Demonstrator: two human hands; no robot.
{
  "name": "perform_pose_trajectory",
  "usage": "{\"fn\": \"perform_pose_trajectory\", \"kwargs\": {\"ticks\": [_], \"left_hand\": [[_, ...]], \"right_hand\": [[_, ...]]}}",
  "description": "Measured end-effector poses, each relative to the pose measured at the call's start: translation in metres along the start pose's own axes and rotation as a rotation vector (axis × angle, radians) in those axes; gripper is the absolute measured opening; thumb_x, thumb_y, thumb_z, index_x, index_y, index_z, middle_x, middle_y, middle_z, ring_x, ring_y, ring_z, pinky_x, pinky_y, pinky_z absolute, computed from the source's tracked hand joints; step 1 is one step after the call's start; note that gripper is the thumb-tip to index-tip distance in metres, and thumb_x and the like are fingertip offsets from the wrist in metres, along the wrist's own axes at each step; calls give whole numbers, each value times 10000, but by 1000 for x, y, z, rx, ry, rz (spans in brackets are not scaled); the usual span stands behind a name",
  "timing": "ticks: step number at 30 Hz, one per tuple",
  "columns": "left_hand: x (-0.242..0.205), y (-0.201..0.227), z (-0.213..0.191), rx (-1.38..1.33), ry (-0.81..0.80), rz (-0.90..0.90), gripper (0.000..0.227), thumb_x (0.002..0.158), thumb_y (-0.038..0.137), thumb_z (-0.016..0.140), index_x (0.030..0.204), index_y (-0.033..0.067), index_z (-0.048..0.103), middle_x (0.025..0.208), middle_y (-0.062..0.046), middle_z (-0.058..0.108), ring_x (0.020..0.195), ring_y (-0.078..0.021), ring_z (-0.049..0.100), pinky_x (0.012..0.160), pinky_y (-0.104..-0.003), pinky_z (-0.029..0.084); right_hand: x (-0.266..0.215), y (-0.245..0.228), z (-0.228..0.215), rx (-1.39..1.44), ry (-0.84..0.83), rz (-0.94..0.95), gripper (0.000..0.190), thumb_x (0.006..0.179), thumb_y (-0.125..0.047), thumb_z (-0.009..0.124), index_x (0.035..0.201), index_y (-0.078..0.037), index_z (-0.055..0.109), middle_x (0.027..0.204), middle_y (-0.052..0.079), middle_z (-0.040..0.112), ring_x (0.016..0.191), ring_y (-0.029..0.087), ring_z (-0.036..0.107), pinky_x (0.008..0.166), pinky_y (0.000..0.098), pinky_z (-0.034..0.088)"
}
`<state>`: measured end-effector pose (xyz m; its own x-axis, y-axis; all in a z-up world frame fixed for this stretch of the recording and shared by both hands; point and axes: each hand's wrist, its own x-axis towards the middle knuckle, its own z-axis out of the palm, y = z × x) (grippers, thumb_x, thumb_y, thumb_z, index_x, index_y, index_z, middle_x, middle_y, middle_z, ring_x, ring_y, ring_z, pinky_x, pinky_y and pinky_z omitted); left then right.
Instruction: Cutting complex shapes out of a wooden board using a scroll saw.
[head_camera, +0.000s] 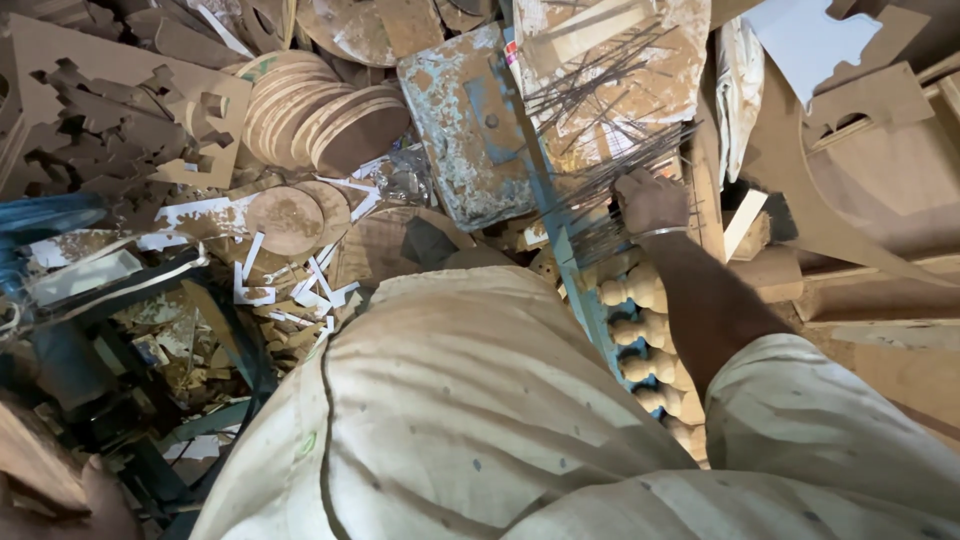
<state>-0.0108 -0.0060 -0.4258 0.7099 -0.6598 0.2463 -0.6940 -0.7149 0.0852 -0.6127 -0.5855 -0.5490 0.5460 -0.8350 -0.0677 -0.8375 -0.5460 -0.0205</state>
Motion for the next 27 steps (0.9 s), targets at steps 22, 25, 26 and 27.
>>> {"fn": "perform_pose_trajectory", "kwargs": {"ticks": [22, 25, 26, 27], "left_hand": [[-35, -68, 49, -141, 52, -133, 715, 1076, 192, 785, 1561, -81, 336, 1518, -288, 474, 1455, -366, 464, 1280, -482, 362], [-35, -56, 44, -183, 36, -176, 712, 1086, 212, 753, 1568, -92, 326, 1515, -293, 458, 1470, -369, 454, 1292, -482, 353], [-32, -44, 37, -193, 68, -122, 705, 1129, 171, 790, 1564, -120, 318, 1514, -331, 445, 1485, -411, 442, 1264, -515, 337], [-30, -39, 33, -193, 69, -122, 705, 1129, 171, 790, 1564, -120, 318, 1514, -331, 445, 1485, -411, 442, 1264, -515, 337]], "right_hand": [[-2, 18, -23, 171, -154, -58, 159, 874, -183, 697, 1029, -165, 731, 1091, 68, 683, 936, 315, 681, 835, 455, 533], [11, 13, -17, 383, -145, 273, 133, 907, -188, 673, 1020, -148, 731, 1079, 89, 696, 951, 327, 687, 856, 456, 549], [16, 12, -14, 496, -157, 495, 119, 924, -190, 653, 1006, -154, 731, 1065, 86, 707, 956, 307, 704, 885, 449, 559], [19, 15, -11, 496, -156, 494, 119, 924, -190, 653, 1006, -154, 731, 1065, 86, 707, 956, 307, 704, 885, 449, 559]]}}
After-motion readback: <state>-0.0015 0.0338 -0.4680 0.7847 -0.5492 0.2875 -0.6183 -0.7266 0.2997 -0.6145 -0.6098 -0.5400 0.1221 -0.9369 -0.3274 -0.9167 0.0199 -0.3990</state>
